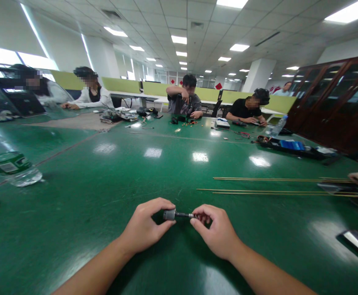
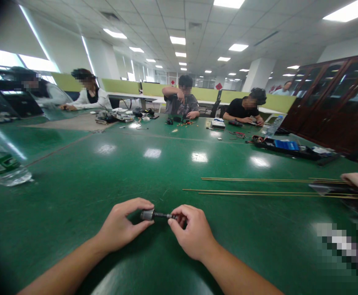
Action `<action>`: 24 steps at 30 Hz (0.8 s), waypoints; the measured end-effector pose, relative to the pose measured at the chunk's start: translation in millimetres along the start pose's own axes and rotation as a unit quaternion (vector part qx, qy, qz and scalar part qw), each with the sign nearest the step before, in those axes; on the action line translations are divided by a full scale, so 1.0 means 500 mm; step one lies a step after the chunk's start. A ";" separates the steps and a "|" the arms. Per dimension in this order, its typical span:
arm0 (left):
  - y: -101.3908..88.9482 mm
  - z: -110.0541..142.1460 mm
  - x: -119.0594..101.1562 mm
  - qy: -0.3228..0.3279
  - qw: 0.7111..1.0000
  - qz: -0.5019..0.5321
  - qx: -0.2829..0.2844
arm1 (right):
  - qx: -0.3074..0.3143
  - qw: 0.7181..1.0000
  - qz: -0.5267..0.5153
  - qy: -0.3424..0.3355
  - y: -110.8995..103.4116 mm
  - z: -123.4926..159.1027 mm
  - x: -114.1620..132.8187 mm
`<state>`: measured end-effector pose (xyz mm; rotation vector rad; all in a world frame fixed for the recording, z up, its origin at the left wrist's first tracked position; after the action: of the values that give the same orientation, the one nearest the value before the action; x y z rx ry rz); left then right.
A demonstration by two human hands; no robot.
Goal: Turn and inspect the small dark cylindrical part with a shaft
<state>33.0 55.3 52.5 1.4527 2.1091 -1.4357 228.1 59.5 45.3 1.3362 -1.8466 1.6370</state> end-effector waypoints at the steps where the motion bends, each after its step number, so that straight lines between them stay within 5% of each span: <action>1: 0.000 0.000 0.000 0.000 1.000 0.000 -0.001 | 0.001 1.000 0.001 0.000 0.000 0.000 0.000; 24: -0.007 0.000 0.005 -0.006 1.000 -0.004 0.006 | 0.008 1.000 -0.006 0.005 -0.002 -0.003 0.000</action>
<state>29.0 57.0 52.9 1.4396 2.1048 -1.4584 228.5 61.0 46.2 1.3408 -1.8211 1.6518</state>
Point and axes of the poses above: each hand's wrist, its own z-axis away from the middle knuckle, its own y-axis out of the palm, x = y × z, the point moved 8 cm from there along -z, towards the middle knuckle, and after that the axes turned 1 degree about x, right-handed, at the moved point
